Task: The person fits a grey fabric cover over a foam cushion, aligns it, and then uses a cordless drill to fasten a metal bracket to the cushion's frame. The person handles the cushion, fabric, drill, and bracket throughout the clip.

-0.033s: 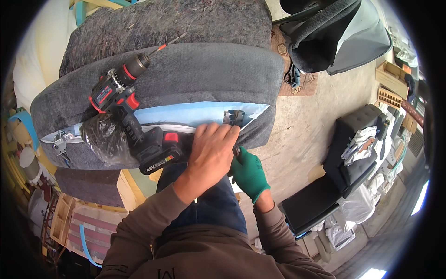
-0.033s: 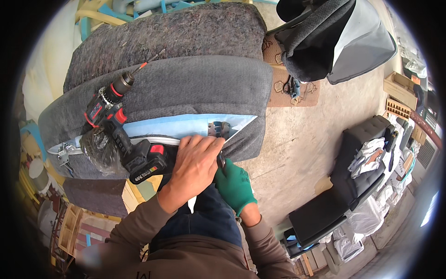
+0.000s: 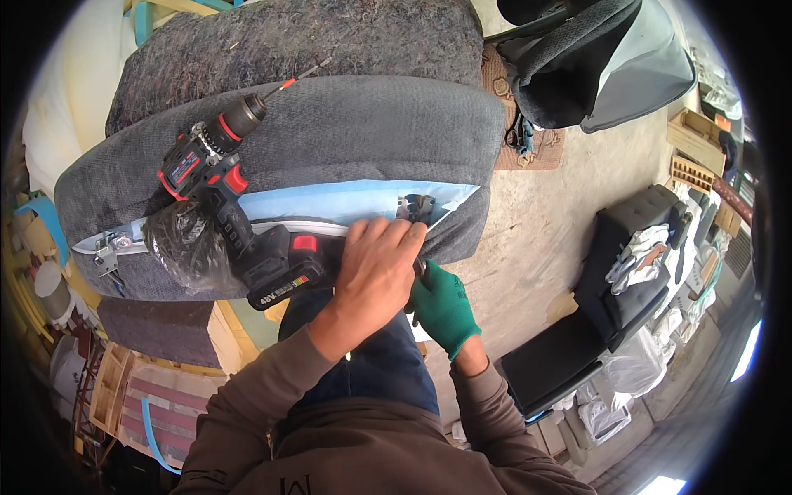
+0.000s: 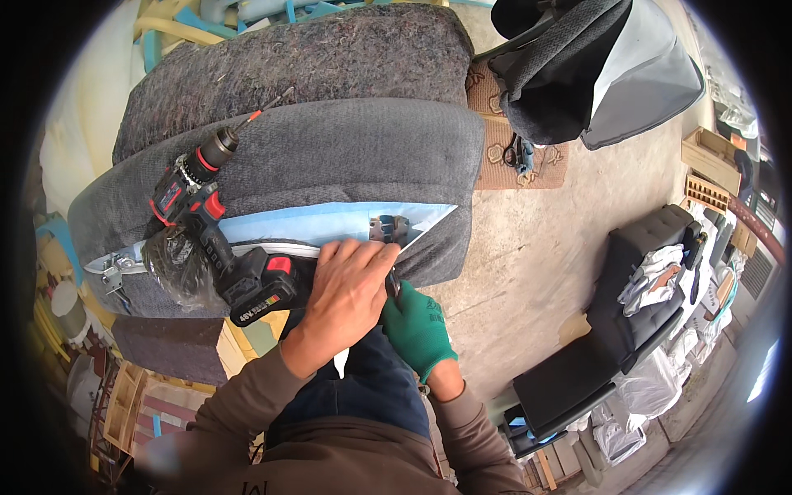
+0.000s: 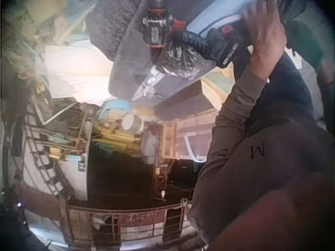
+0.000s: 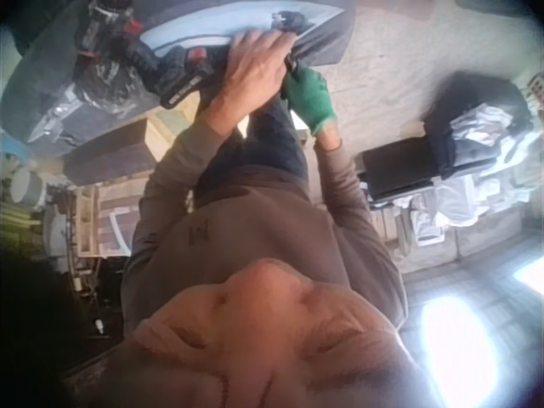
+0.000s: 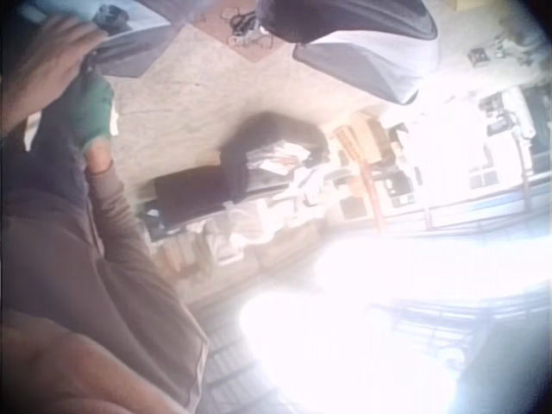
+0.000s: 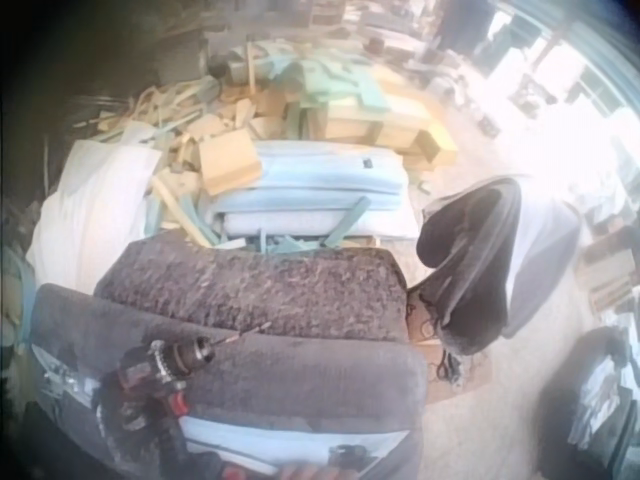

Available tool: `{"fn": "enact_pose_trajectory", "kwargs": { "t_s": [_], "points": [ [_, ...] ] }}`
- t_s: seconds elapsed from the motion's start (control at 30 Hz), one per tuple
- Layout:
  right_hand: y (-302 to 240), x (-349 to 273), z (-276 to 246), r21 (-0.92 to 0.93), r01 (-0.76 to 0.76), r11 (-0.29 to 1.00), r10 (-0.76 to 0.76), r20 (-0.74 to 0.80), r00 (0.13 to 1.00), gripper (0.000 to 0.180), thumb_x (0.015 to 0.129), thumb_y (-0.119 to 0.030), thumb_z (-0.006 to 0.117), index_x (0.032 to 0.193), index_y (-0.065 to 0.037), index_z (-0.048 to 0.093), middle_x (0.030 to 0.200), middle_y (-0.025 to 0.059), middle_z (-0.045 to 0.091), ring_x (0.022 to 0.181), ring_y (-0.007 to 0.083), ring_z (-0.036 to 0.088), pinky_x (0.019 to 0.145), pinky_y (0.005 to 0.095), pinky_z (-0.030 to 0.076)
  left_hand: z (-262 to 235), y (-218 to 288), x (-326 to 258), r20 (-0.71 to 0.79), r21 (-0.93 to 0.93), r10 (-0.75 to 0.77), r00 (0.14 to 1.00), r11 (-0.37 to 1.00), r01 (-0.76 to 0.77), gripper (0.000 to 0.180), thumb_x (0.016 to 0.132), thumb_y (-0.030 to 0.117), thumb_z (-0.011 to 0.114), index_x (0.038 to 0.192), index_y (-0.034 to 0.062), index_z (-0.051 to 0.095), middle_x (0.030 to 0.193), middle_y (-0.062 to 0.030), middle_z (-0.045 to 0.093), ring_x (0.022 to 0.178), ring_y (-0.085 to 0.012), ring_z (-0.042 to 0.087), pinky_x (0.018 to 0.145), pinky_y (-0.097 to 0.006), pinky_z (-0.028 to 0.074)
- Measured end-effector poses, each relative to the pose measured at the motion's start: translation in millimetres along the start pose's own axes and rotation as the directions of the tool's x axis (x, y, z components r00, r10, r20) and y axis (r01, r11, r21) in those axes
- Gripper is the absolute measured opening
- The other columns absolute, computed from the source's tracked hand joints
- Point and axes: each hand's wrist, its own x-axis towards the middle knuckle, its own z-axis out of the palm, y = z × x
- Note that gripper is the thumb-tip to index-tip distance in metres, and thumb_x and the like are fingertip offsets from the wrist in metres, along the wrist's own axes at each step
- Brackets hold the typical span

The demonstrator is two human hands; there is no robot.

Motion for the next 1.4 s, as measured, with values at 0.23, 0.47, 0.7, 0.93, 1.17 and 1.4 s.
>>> {"fn": "enact_pose_trajectory", "kwargs": {
  "t_s": [0.23, 0.47, 0.7, 0.93, 1.17, 1.4],
  "points": [
    [6.1, 7.7, -1.9, -0.049, 0.006, 0.999, -0.006, 0.016, 1.0, 0.027, 0.113, -0.022, 0.062, 0.118, 0.002, 0.073, 0.08, 0.012, 0.076, 0.065, 0.0193, 0.074, 0.058, 0.0374, 0.058, 9.9, 0.6, 3.7, 0.002, 0.125, -0.007, 1.0, 0.992, 0.007, 0.062, 0.089, -0.002, 0.075, 0.15, 0.006, 0.07, 0.123, -0.009, 0.064, 0.115, -0.0299, 0.064, 0.103, -0.047, 0.043],
    [11.7, -12.1, 18.6, -0.077, 0.039, 0.996, -0.046, -0.092, 0.995, 0.028, 0.112, -0.023, 0.063, 0.126, 0.001, 0.071, 0.093, 0.0269, 0.079, 0.086, 0.0475, 0.078, 0.078, 0.0525, 0.059, 13.9, 0.6, 8.4, 0.025, 0.196, -0.021, 0.999, 0.98, 0.016, 0.064, 0.089, 0.0, 0.076, 0.153, 0.0101, 0.069, 0.118, -0.0086, 0.063, 0.112, -0.0291, 0.062, 0.099, -0.047, 0.041],
    [16.0, -11.2, 25.5, -0.057, 0.048, 0.997, -0.053, -0.093, 0.994, 0.031, 0.111, -0.025, 0.067, 0.132, -0.002, 0.068, 0.103, 0.0306, 0.077, 0.098, 0.0561, 0.072, 0.079, 0.0605, 0.056, 8.3, -3.0, 11.7, 0.024, 0.097, -0.011, 1.0, 0.995, 0.008, 0.052, 0.093, 0.002, 0.075, 0.144, 0.0118, 0.076, 0.111, -0.006, 0.064, 0.111, -0.0277, 0.063, 0.099, -0.047, 0.04],
    [2.0, -23.6, 28.5, -0.115, 0.103, 0.988, -0.12, -0.148, 0.982, 0.031, 0.112, -0.029, 0.068, 0.13, -0.003, 0.068, 0.104, 0.0308, 0.077, 0.091, 0.0542, 0.073, 0.075, 0.0626, 0.054, 6.2, 0.3, 9.3, 0.02, 0.049, -0.004, 1.0, 0.999, 0.003, 0.043, 0.096, 0.003, 0.074, 0.138, 0.0087, 0.079, 0.104, -0.005, 0.069, 0.106, -0.0278, 0.064, 0.101, -0.047, 0.042],
    [4.4, -32.2, 31.6, -0.198, 0.382, 0.903, -0.402, -0.073, 0.913, 0.042, 0.107, -0.021, 0.073, 0.145, -0.005, 0.066, 0.107, 0.027, 0.076, 0.093, 0.0524, 0.073, 0.076, 0.0598, 0.056, 2.9, 18.8, 13.0, -0.082, 0.07, -0.036, 0.996, 0.997, 0.042, 0.05, 0.102, 0.018, 0.079, 0.148, 0.005, 0.068, 0.102, -0.0085, 0.076, 0.098, -0.0323, 0.071, 0.098, -0.05, 0.047],
    [15.3, -25.7, 43.5, -0.298, 0.288, 0.91, -0.311, -0.034, 0.95, 0.027, 0.107, -0.018, 0.071, 0.129, -0.003, 0.066, 0.107, 0.0269, 0.071, 0.093, 0.0505, 0.071, 0.076, 0.0597, 0.055, -12.5, 16.7, 51.7, 0.202, 0.105, -0.281, 0.938, 0.959, 0.264, 0.067, 0.095, 0.037, 0.09, 0.147, 0.0039, 0.064, 0.09, -0.0186, 0.081, 0.094, -0.0474, 0.079, 0.093, -0.059, 0.058]
  ]
}}
